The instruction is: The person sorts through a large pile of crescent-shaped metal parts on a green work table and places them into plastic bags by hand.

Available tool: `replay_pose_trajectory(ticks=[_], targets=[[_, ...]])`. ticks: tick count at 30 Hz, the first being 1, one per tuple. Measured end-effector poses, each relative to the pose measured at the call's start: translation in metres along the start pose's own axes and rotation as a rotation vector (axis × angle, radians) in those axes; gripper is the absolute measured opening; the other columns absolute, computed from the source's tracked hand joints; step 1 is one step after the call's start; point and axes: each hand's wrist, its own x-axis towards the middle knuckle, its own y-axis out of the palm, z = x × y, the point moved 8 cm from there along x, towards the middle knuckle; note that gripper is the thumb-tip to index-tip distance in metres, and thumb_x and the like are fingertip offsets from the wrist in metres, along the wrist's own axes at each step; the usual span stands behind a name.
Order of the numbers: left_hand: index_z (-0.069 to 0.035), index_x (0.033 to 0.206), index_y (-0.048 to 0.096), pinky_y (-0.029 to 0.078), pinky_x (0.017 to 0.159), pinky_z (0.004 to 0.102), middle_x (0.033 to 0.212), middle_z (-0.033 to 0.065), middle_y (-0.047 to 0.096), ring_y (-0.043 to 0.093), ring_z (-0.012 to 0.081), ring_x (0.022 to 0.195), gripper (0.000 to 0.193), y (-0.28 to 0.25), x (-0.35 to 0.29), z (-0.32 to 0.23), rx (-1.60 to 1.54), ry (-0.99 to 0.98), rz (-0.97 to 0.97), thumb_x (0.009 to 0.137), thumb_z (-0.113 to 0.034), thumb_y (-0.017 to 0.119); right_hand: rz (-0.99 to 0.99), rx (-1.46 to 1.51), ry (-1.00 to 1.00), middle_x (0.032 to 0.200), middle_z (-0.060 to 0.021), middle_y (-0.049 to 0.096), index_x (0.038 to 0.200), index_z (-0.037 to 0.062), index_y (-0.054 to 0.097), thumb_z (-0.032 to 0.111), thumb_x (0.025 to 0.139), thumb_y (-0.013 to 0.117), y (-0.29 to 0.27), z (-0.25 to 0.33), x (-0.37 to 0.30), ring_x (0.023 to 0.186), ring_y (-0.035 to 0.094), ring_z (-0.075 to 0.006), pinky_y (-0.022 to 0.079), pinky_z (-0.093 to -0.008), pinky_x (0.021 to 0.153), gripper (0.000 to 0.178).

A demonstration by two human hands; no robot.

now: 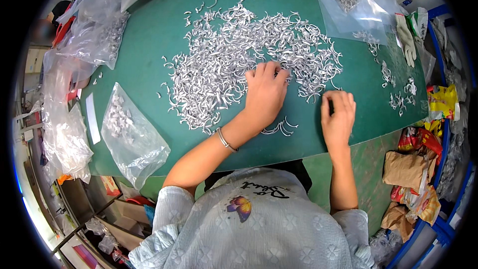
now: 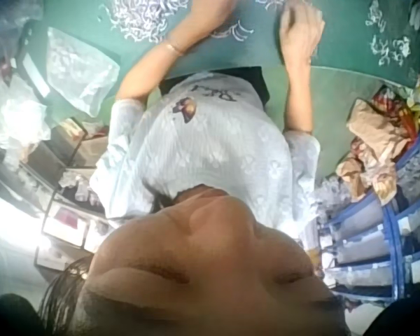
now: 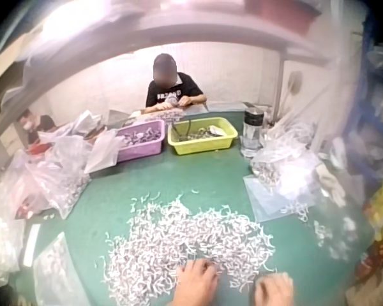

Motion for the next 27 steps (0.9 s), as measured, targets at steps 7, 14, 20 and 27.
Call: replay_pose_trajectory(ticks=[7, 14, 20, 27], targets=[[-0.011, 0.107, 0.062, 0.035, 0.084, 0.0412, 0.11, 0.0052, 0.055, 0.051, 0.0251, 0.101, 0.031, 0.002, -0.004, -0.028, -0.09, 0.152, 0.079, 0.077, -0.009, 0.07, 0.045, -0.044, -0.01, 0.092, -0.0093, 0.059, 0.087, 0.0035, 0.059, 0.007, 0.079, 0.068, 0.009, 0.013, -0.003, 0.088, 0.053, -0.0288, 0.038, -0.0395, 0.075, 0.013], [-0.01, 0.104, 0.064, 0.035, 0.084, 0.0412, 0.108, 0.0061, 0.055, 0.05, 0.0252, 0.104, 0.029, 0.004, -0.005, -0.016, 0.045, 0.111, 0.072, 0.076, -0.008, 0.069, -0.039, -0.025, -0.001, 0.094, -0.0103, 0.058, 0.089, 0.0033, 0.06, 0.01, 0.079, 0.07, -0.006, 0.007, -0.01, 0.088, 0.052, -0.0292, 0.037, -0.0398, 0.075, 0.015], [-0.012, 0.104, 0.065, 0.035, 0.083, 0.0399, 0.108, 0.006, 0.056, 0.051, 0.0254, 0.102, 0.028, 0.009, -0.004, -0.038, -0.095, 0.211, 0.167, 0.077, -0.009, 0.07, 0.126, -0.001, -0.058, 0.09, -0.0078, 0.056, 0.086, 0.0035, 0.059, 0.007, 0.078, 0.068, 0.005, 0.015, -0.009, 0.086, 0.051, -0.0277, 0.037, -0.0384, 0.074, 0.013], [-0.011, 0.101, 0.065, 0.035, 0.081, 0.0398, 0.109, 0.0053, 0.056, 0.051, 0.0247, 0.1, 0.023, -0.002, -0.005, -0.01, -0.01, 0.107, 0.126, 0.078, -0.008, 0.068, 0.208, 0.205, -0.136, 0.088, -0.0081, 0.057, 0.083, 0.0038, 0.062, 0.006, 0.077, 0.07, 0.008, 0.045, -0.028, 0.084, 0.053, -0.0273, 0.039, -0.038, 0.071, 0.011]])
